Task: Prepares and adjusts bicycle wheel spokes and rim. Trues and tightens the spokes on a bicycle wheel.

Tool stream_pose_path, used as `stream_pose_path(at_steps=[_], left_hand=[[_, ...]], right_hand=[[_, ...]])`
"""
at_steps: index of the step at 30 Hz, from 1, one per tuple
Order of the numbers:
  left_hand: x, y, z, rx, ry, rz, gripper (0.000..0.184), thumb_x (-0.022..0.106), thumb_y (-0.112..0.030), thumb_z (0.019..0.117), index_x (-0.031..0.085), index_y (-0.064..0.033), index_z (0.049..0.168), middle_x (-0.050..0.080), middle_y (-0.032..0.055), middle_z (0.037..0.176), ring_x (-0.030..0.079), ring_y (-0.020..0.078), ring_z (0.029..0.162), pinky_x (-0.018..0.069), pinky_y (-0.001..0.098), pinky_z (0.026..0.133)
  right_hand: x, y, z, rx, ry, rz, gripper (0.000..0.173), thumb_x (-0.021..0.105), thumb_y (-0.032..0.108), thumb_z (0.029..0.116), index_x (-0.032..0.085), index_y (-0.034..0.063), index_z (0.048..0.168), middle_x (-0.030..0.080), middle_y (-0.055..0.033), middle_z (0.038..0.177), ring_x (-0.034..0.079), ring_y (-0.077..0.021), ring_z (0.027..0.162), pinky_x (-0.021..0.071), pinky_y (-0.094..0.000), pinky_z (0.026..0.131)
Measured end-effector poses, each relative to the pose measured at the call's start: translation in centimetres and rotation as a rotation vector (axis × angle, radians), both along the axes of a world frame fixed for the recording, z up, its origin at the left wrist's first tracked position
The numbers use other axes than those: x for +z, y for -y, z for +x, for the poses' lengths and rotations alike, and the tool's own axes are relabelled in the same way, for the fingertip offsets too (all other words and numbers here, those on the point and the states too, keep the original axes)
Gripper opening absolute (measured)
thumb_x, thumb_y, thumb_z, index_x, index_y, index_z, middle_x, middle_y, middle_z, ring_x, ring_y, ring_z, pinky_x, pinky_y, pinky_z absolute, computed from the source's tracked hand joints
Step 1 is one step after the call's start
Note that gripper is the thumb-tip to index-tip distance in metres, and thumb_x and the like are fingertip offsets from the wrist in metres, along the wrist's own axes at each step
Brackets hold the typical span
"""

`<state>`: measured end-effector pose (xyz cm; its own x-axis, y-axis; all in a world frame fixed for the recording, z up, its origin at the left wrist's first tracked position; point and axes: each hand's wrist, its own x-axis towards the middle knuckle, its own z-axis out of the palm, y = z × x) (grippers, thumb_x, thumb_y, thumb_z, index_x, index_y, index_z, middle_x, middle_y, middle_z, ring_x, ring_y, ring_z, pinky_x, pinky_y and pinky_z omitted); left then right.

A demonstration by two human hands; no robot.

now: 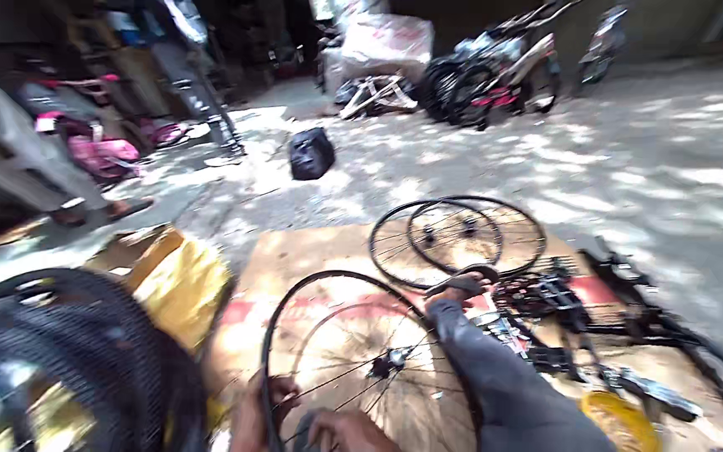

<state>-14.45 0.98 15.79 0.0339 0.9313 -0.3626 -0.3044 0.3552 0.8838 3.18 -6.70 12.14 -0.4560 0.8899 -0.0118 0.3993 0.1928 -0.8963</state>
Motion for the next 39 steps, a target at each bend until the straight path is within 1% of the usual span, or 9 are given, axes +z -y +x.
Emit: stream_pose_path(at_steps=[4,6,8,14,19,24,31,35,39], left_hand=[[0.0,0.3,-0.3,0.089,0.007,-0.061,0.053,0.025,-0.034,0.1121,0.059,-0.0025,0.086,0.067,0.0119,0.074,0.067,0.0234,0.069,0.0573,0.0372,0.066],[-0.1,0.5,-0.8,0.066,0.008,-0.054,0.055,0.027,-0.035,0.1117,0.061,-0.0030,0.084,0.067,0.0115,0.075,0.067,0.0230,0.070,0.0569,0.0368,0.068],[-0.1,0.6,-0.9,0.049,0.021,-0.038,0.056,0.027,-0.036,0.1114,0.061,-0.0047,0.080,0.068,0.0109,0.075,0.066,0.0224,0.070,0.0566,0.0367,0.068],[-0.2,0.6,-0.9,0.033,0.045,-0.025,0.059,0.026,-0.041,0.1109,0.056,-0.0087,0.072,0.064,0.0084,0.068,0.066,0.0225,0.068,0.0567,0.0365,0.069],[-0.2,0.5,-1.0,0.012,0.023,0.002,0.059,0.023,-0.039,0.1110,0.053,-0.0104,0.069,0.064,0.0079,0.067,0.068,0.0229,0.070,0.0575,0.0365,0.069],[0.0,0.6,-0.8,-0.003,0.020,0.018,0.063,0.024,-0.044,0.1103,0.054,-0.0121,0.065,0.065,0.0063,0.067,0.068,0.0211,0.069,0.0578,0.0359,0.069],[0.9,-0.6,-0.4,0.086,-0.251,0.001,0.059,0.033,-0.053,0.1086,0.067,-0.0078,0.093,0.071,0.0079,0.077,0.071,0.0205,0.071,0.0587,0.0341,0.063],[1.0,-2.5,-1.2,-0.021,-0.494,0.012,0.057,0.044,-0.058,0.1041,0.066,-0.0071,0.115,0.070,0.0090,0.101,0.068,0.0205,0.082,0.0566,0.0367,0.069],[0.8,-2.9,-1.2,-0.022,-0.270,0.017,0.028,0.052,-0.031,0.1064,0.060,-0.0090,0.122,0.070,0.0100,0.121,0.071,0.0232,0.102,0.0593,0.0401,0.085]], right_hand=[[0.4,-0.3,-0.9,0.158,0.192,-0.014,0.034,0.072,0.021,0.0880,0.070,0.0150,0.122,0.074,-0.0138,0.099,0.071,-0.0345,0.091,0.0541,-0.0621,0.082],[0.1,-1.0,1.0,0.319,-0.024,-0.087,0.044,0.077,0.035,0.0911,0.065,0.0112,0.126,0.071,-0.0101,0.109,0.069,-0.0244,0.094,0.0562,-0.0491,0.088],[-0.2,-1.1,1.8,0.293,-0.197,-0.142,0.034,0.079,0.035,0.0899,0.070,0.0083,0.109,0.070,-0.0060,0.117,0.067,-0.0168,0.103,0.0550,-0.0401,0.093],[0.7,0.0,-1.7,0.106,0.242,0.000,0.026,0.064,0.016,0.0876,0.068,0.0145,0.113,0.072,-0.0114,0.090,0.070,-0.0330,0.087,0.0529,-0.0588,0.075],[0.6,-0.8,1.4,0.325,-0.069,-0.124,0.047,0.076,0.035,0.0934,0.058,0.0116,0.131,0.070,-0.0081,0.107,0.070,-0.0218,0.093,0.0565,-0.0456,0.089],[0.6,-1.0,1.0,0.307,-0.024,-0.140,0.043,0.073,0.032,0.0951,0.059,0.0142,0.131,0.070,-0.0059,0.100,0.068,-0.0207,0.086,0.0555,-0.0454,0.082],[0.7,-0.8,1.3,0.330,-0.074,-0.080,0.039,0.065,0.043,0.0995,0.061,0.0119,0.123,0.069,-0.0078,0.101,0.068,-0.0220,0.086,0.0553,-0.0450,0.080],[0.1,-0.7,1.1,0.335,-0.118,-0.029,0.033,0.063,0.041,0.1014,0.068,0.0101,0.112,0.068,-0.0068,0.101,0.066,-0.0195,0.085,0.0553,-0.0421,0.079],[-0.3,-0.9,0.8,0.348,-0.092,-0.048,0.028,0.064,0.036,0.1013,0.069,0.0099,0.111,0.070,-0.0069,0.104,0.068,-0.0197,0.092,0.0556,-0.0434,0.086]])
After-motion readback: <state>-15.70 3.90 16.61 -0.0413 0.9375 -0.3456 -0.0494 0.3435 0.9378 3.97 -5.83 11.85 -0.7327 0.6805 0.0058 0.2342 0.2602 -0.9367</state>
